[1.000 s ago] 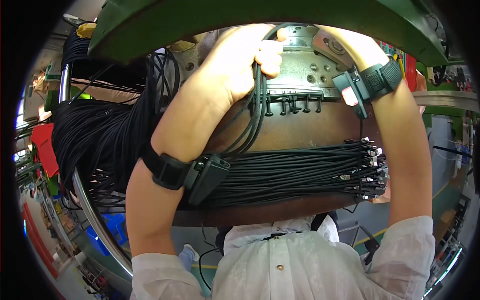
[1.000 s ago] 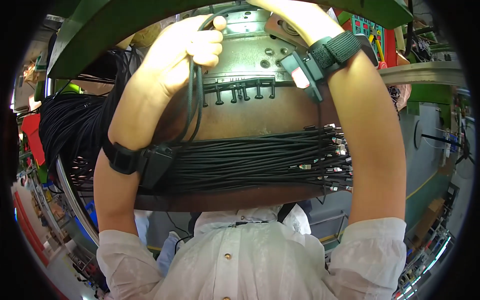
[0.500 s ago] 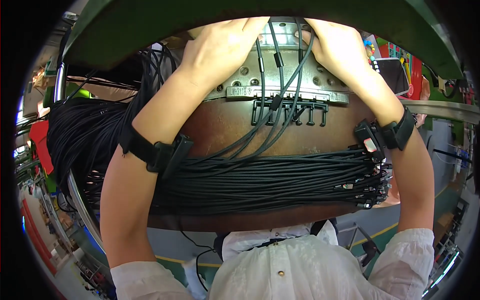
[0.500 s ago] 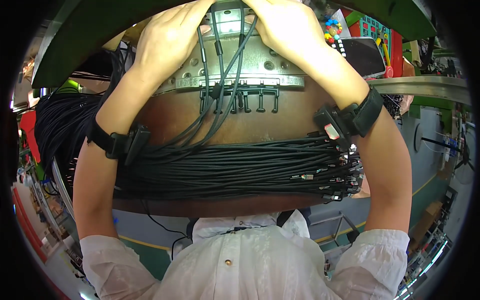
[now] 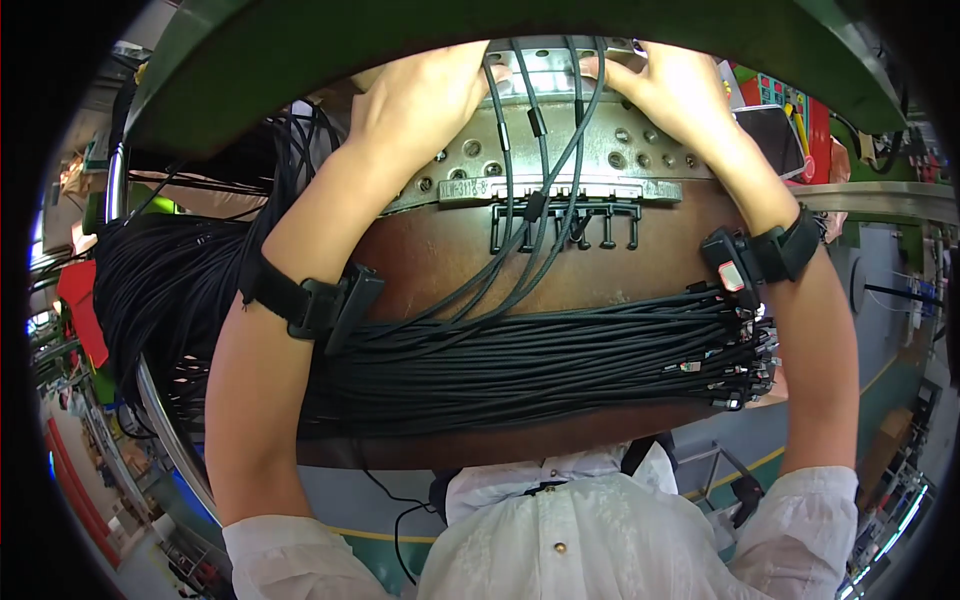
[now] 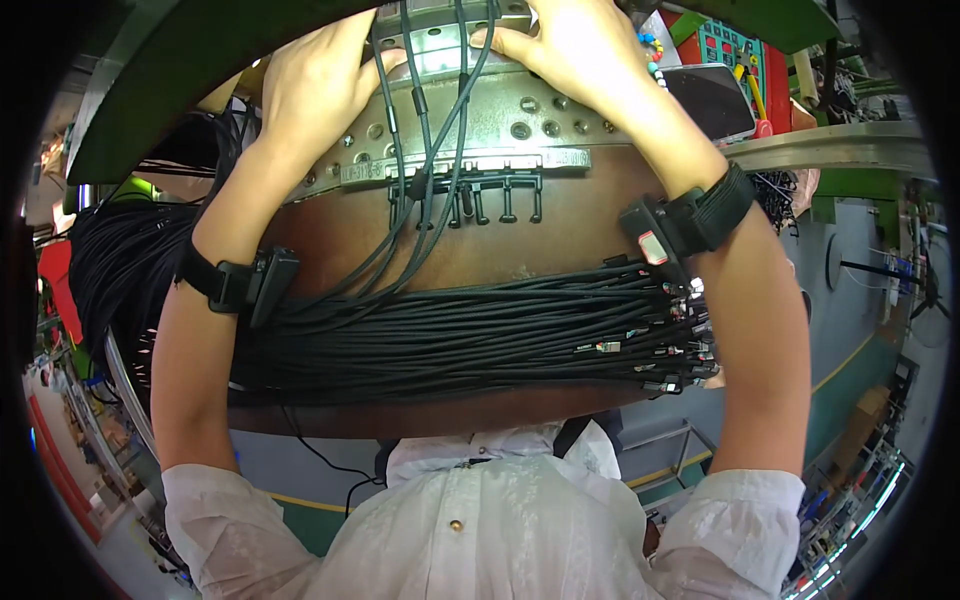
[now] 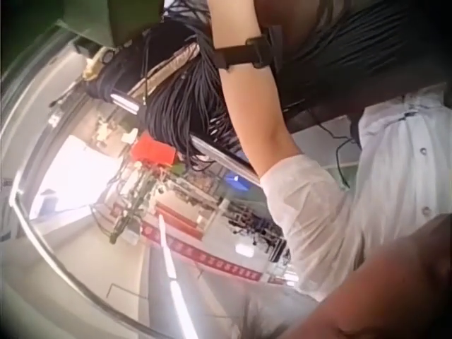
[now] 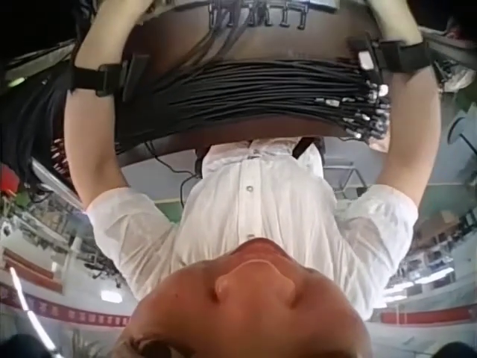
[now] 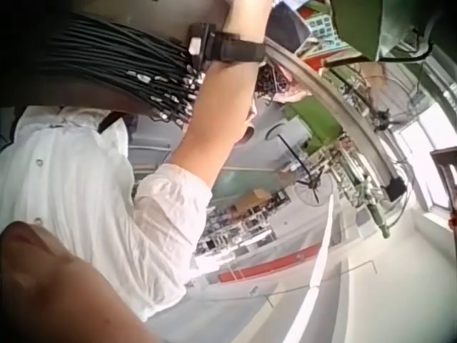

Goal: The person picks up cables, inserts the connectors into a fixture, and presses a foot pedal to operate the machine. They then remove the cables, place them on a pile, and repeat the process.

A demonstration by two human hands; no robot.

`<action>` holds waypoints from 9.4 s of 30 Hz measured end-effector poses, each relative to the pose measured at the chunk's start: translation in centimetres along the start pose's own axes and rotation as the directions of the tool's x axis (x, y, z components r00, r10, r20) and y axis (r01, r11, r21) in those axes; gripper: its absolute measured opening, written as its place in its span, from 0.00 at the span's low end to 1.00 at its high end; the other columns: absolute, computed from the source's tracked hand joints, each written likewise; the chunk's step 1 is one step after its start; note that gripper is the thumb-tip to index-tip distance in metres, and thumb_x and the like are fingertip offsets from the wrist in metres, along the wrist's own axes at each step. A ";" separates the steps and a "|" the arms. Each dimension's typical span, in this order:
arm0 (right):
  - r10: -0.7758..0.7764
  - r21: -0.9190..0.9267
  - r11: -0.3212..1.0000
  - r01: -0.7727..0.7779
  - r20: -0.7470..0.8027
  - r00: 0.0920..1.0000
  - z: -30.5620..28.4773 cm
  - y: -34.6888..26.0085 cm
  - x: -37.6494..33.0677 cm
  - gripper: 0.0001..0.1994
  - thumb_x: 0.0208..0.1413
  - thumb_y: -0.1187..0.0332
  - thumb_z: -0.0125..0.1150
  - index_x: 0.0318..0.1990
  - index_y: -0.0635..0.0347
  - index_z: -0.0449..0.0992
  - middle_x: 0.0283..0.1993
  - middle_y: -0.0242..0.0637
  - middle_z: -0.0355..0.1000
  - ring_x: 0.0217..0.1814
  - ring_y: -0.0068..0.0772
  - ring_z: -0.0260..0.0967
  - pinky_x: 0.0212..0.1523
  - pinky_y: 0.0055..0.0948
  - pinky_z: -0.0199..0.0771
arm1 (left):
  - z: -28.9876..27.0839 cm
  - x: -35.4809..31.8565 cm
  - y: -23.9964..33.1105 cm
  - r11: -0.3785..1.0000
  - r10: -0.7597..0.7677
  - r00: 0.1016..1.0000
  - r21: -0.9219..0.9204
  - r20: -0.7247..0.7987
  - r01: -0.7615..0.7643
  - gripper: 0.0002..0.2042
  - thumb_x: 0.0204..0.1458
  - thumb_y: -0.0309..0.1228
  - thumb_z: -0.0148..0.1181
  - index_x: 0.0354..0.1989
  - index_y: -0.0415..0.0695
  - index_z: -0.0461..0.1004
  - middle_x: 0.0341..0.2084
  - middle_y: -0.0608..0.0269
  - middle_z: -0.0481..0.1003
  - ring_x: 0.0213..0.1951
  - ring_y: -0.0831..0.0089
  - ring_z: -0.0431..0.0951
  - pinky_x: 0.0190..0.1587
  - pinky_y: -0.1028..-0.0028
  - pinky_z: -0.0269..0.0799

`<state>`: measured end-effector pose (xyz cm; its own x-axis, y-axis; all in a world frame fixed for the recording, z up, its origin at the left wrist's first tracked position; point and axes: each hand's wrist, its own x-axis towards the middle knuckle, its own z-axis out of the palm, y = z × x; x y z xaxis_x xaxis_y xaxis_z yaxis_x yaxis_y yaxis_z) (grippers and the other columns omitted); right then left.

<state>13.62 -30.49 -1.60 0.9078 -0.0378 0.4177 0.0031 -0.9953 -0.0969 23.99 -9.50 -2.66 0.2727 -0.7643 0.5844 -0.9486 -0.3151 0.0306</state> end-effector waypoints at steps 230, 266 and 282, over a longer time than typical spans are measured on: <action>-0.376 0.448 0.837 0.316 0.050 0.925 -8.0 -11.5 -11.1 0.09 0.38 0.76 0.57 0.31 0.65 0.70 0.31 0.39 0.69 0.35 0.40 0.67 0.39 0.34 0.69 | -13.7 -11.5 19.0 -0.748 -0.386 0.374 -0.523 0.843 0.409 0.11 0.60 0.36 0.46 0.37 0.40 0.70 0.14 0.73 0.60 0.17 0.87 0.55 0.19 0.84 0.48; 0.072 0.812 -0.290 -0.507 0.547 0.834 -10.1 -14.0 -12.3 0.08 0.55 0.66 0.57 0.35 0.63 0.73 0.34 0.29 0.66 0.39 0.18 0.61 0.37 0.21 0.64 | -13.6 -9.3 19.7 -0.543 -0.383 0.508 -0.633 0.772 0.552 0.13 0.60 0.37 0.47 0.38 0.38 0.70 0.14 0.74 0.62 0.17 0.88 0.56 0.20 0.85 0.50; -0.209 0.113 0.966 0.232 -0.187 0.960 -9.6 -9.7 -12.4 0.17 0.41 0.82 0.56 0.43 0.62 0.72 0.34 0.42 0.68 0.36 0.40 0.65 0.38 0.32 0.68 | -15.2 -9.1 19.2 -0.514 -0.138 0.426 -0.433 0.894 0.740 0.13 0.61 0.35 0.40 0.39 0.37 0.67 0.19 0.67 0.69 0.20 0.85 0.64 0.24 0.85 0.60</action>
<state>-1.72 -21.19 2.83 0.7922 0.1551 0.5902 0.2614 -0.9602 -0.0985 0.80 -0.06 4.87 0.3911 -0.7853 -0.4799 0.6204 -0.1602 0.7678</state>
